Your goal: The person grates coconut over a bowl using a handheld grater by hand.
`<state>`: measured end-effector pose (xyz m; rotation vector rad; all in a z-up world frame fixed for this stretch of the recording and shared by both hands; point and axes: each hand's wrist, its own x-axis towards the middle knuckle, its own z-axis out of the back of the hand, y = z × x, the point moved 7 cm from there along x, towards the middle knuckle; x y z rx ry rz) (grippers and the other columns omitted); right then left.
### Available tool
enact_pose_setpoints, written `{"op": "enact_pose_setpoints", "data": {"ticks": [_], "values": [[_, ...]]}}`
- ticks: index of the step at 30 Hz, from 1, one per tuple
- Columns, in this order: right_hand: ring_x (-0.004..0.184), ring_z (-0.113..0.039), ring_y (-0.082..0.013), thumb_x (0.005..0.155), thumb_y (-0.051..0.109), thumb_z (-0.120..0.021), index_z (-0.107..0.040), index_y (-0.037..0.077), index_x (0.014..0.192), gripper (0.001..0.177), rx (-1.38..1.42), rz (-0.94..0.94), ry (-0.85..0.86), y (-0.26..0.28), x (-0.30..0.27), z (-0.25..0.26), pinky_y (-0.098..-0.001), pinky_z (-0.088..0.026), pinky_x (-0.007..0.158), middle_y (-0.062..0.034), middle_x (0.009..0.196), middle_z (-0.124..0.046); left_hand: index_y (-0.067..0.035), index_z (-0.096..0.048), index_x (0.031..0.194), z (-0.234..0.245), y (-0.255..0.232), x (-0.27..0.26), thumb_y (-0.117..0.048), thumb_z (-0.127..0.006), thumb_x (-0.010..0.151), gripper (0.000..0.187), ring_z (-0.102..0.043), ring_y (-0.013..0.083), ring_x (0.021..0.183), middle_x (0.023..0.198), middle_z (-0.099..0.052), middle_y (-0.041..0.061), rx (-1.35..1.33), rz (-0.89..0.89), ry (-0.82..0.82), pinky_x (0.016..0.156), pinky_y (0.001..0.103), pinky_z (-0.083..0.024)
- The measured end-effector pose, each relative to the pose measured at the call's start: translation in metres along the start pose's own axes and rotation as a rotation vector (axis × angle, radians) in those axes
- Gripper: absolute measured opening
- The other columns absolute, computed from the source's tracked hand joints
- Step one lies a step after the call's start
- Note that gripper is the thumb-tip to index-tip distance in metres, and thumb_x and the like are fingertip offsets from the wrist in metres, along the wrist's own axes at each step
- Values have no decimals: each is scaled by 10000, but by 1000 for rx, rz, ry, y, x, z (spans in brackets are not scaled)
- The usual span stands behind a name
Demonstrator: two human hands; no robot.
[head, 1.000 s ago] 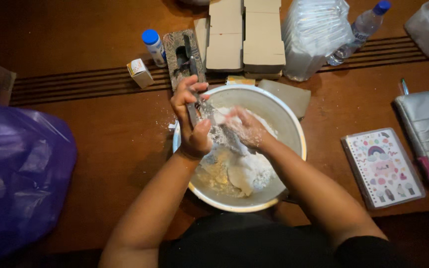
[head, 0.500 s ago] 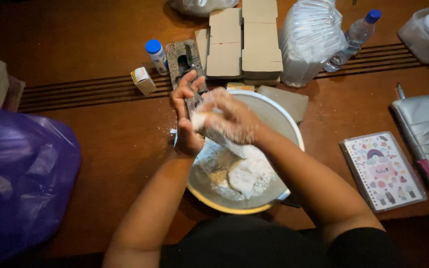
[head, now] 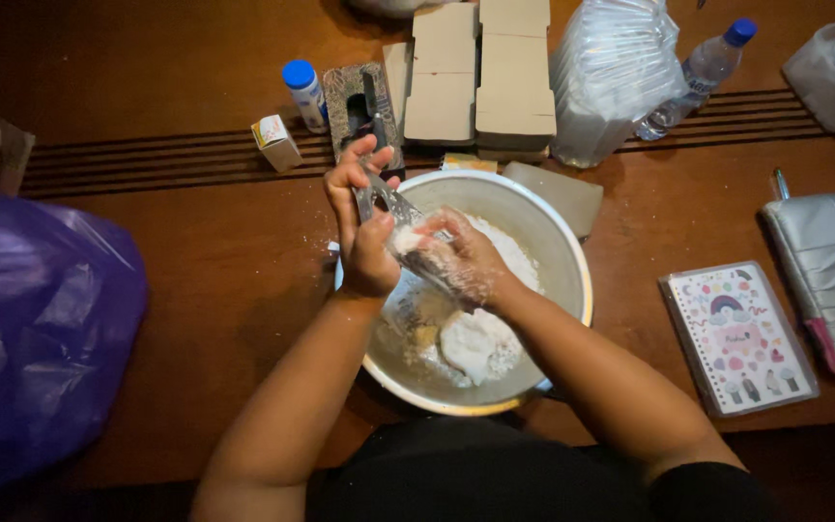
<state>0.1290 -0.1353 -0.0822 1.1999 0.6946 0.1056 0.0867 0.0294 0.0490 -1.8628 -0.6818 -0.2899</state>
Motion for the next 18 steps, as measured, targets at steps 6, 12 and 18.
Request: {"op": "enact_pose_setpoints", "data": {"ticks": [6, 12, 18], "values": [[773, -617, -140, 981, 397, -623, -605, 113, 1090, 305, -87, 124, 14, -88, 22, 19, -293, -533, 663, -60, 930, -670, -160, -381, 1261, 13, -5, -5, -186, -527, 806, 478, -431, 306, 1432, 1568, -351, 172, -34, -21, -56, 1214, 497, -352], [709, -528, -145, 1016, 376, -585, -605, 148, 1001, 230, -40, 123, -33, -38, -2, 17, -335, -473, 594, -48, 846, -610, -152, -379, 1270, -8, -2, -13, -163, -525, 806, 487, -441, 294, 1410, 1555, -351, 174, 41, -55, 12, 1220, 496, -372], [695, -557, -129, 927, 327, -656, -560, 164, 1017, 209, 168, 378, 24, -7, -1, 5, -320, -439, 561, -15, 869, -640, -135, -385, 1282, -18, -5, -10, -149, -510, 835, 464, -423, 275, 1389, 1549, -354, 177, 101, -60, 47, 1225, 465, -340]]}}
